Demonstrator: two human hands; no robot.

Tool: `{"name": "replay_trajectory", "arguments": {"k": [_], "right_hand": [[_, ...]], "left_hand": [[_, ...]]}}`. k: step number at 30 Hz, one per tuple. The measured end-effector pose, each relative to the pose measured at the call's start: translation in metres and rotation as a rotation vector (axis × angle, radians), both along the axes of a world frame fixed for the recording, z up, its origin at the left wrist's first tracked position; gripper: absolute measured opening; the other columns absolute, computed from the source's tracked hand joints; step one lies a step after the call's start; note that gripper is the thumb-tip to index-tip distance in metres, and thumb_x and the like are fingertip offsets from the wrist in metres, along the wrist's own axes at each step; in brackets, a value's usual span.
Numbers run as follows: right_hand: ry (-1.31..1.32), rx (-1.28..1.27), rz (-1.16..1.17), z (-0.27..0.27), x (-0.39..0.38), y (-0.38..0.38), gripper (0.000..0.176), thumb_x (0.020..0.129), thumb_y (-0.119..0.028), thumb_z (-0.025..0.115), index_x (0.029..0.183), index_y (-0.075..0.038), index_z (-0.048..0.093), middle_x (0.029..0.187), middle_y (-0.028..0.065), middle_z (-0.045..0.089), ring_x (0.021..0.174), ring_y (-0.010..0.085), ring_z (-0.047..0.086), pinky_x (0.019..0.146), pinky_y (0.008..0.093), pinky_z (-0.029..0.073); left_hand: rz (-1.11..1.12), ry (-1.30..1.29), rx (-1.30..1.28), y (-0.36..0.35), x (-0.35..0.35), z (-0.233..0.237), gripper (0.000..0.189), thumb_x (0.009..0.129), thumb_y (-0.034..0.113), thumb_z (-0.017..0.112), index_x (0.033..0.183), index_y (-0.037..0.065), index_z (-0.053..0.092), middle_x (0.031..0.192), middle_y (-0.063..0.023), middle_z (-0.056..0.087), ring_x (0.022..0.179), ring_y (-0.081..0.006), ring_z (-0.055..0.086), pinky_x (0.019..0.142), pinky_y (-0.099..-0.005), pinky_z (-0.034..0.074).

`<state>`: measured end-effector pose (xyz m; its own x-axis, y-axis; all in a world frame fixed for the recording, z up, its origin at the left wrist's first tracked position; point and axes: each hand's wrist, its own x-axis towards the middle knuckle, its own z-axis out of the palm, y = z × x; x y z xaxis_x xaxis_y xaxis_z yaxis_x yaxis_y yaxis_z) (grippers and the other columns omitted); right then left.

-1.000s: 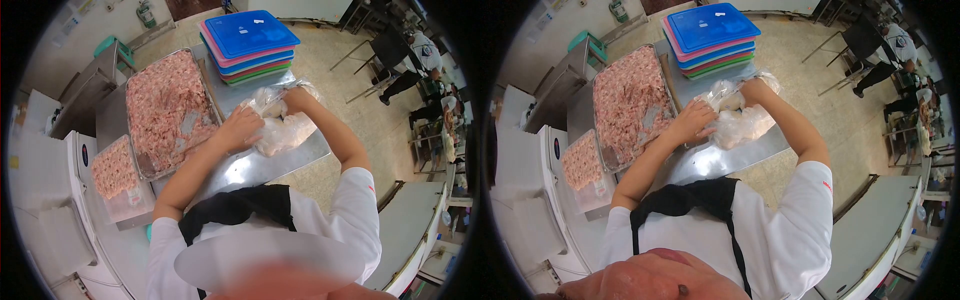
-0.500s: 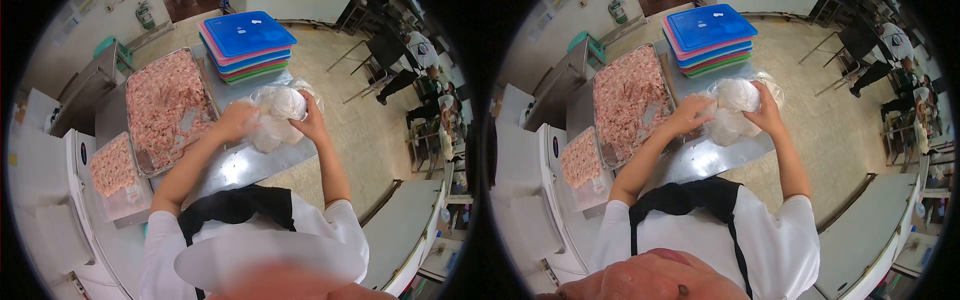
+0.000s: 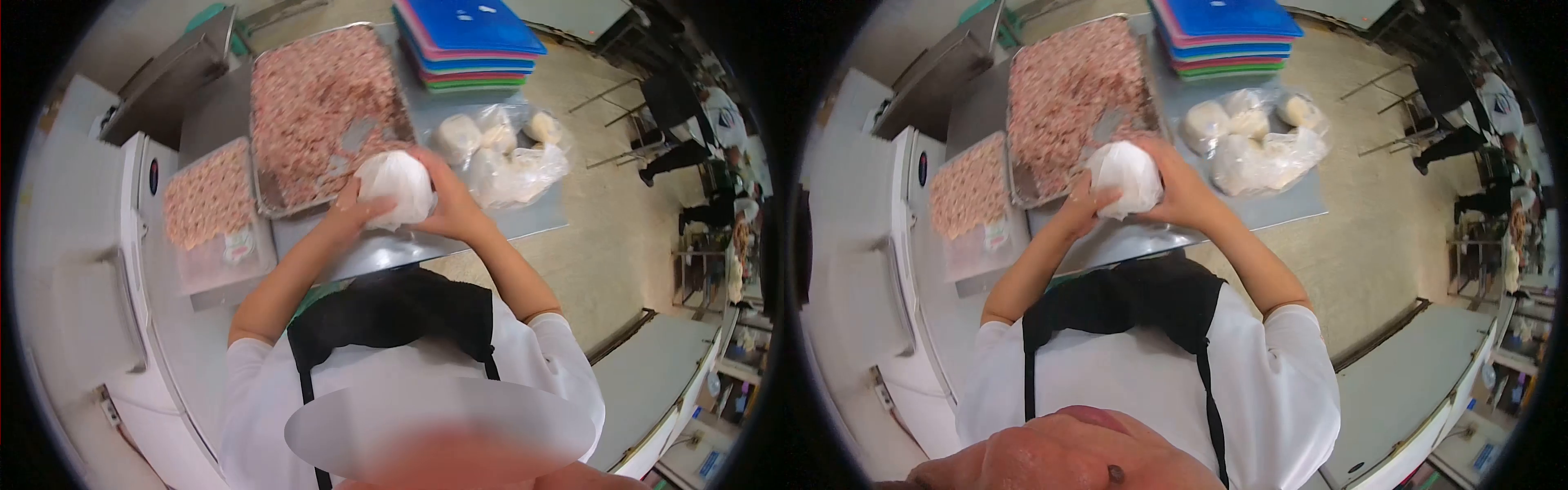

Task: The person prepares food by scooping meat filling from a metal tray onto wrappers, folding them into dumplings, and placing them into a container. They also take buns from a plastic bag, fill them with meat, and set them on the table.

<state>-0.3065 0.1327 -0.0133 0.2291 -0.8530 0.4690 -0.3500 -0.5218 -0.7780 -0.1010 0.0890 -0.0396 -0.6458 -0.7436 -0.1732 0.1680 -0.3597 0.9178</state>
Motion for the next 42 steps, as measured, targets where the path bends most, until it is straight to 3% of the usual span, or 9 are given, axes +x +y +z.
{"name": "replay_trajectory", "arguments": {"k": [6,9,16,21,27,30,33,39,42], "right_hand": [[0.383,-0.176,0.267,-0.081,0.069,0.011,0.080,0.063,-0.018,0.079,0.133,-0.011,0.042,0.141,0.0201,0.039,0.128,0.0391,0.040,0.104,0.0440,0.036],[0.686,-0.062,0.375,-0.084,0.073,0.024,0.082,0.066,-0.024,0.079,0.138,-0.012,0.041,0.147,0.0193,0.032,0.130,0.0392,0.037,0.106,0.0443,0.035],[0.059,0.559,-0.043,-0.109,0.111,0.043,0.062,0.087,-0.037,0.062,0.134,-0.002,0.042,0.134,0.0250,0.045,0.122,0.0388,0.045,0.102,0.0414,0.036],[-0.253,0.515,-0.192,-0.128,0.129,0.045,0.045,0.095,-0.030,0.052,0.127,0.001,0.049,0.114,0.0235,0.059,0.110,0.0348,0.055,0.096,0.0376,0.041],[0.208,0.385,-0.396,-0.137,0.072,0.072,0.027,0.092,-0.021,0.054,0.107,-0.001,0.063,0.103,0.0168,0.062,0.094,0.0334,0.061,0.083,0.0373,0.047],[0.389,0.493,-0.437,-0.121,0.056,0.084,0.024,0.088,-0.020,0.056,0.104,-0.003,0.065,0.103,0.0146,0.062,0.090,0.0322,0.062,0.077,0.0373,0.049],[0.217,0.298,-0.577,-0.101,0.073,0.083,0.024,0.086,-0.012,0.058,0.109,-0.007,0.064,0.107,0.0133,0.061,0.091,0.0280,0.061,0.073,0.0356,0.050],[0.191,0.050,-0.302,-0.083,0.123,0.047,0.025,0.089,-0.008,0.057,0.113,-0.006,0.062,0.118,0.0132,0.059,0.103,0.0277,0.058,0.089,0.0356,0.046],[0.291,-0.007,-0.164,-0.099,0.136,0.029,0.027,0.092,-0.013,0.055,0.116,-0.004,0.061,0.121,0.0127,0.059,0.109,0.0261,0.056,0.096,0.0348,0.041]], "left_hand": [[0.179,-0.586,-1.133,0.040,0.100,-0.057,0.100,0.061,0.043,0.083,0.142,0.012,0.033,0.144,-0.0164,0.035,0.133,-0.0351,0.033,0.110,-0.0473,0.025],[0.034,-0.851,-1.094,0.066,0.138,-0.089,0.100,0.064,0.050,0.078,0.144,0.012,0.031,0.146,-0.0214,0.029,0.136,-0.0393,0.026,0.111,-0.0523,0.018],[0.292,-0.611,-0.712,0.078,0.149,-0.103,0.085,0.071,0.037,0.077,0.139,0.007,0.036,0.134,-0.0213,0.040,0.122,-0.0378,0.041,0.102,-0.0435,0.035],[0.311,-0.541,-0.736,0.068,0.135,-0.098,0.056,0.075,0.028,0.075,0.121,0.005,0.052,0.123,-0.0212,0.049,0.114,-0.0373,0.048,0.096,-0.0424,0.041],[0.343,-0.671,-1.391,0.067,0.157,-0.057,0.026,0.070,0.019,0.075,0.083,0.003,0.061,0.121,-0.0171,0.055,0.111,-0.0356,0.052,0.097,-0.0392,0.040],[-0.036,-0.617,-1.509,0.077,0.178,-0.063,0.025,0.068,0.020,0.076,0.078,0.003,0.060,0.107,-0.0137,0.061,0.101,-0.0340,0.056,0.089,-0.0405,0.044],[-0.407,-0.958,-1.085,0.075,0.199,-0.062,0.025,0.068,0.021,0.076,0.072,0.004,0.059,0.092,-0.0100,0.064,0.091,-0.0326,0.057,0.080,-0.0425,0.045],[0.273,-0.652,-1.394,0.079,0.174,-0.011,0.021,0.075,0.023,0.072,0.072,0.005,0.060,0.076,-0.0092,0.057,0.085,-0.0298,0.055,0.077,-0.0426,0.043],[0.194,-0.292,-1.437,0.078,0.151,0.002,0.018,0.073,0.015,0.074,0.072,0.004,0.059,0.085,-0.0115,0.059,0.084,-0.0346,0.054,0.080,-0.0402,0.045]]}}
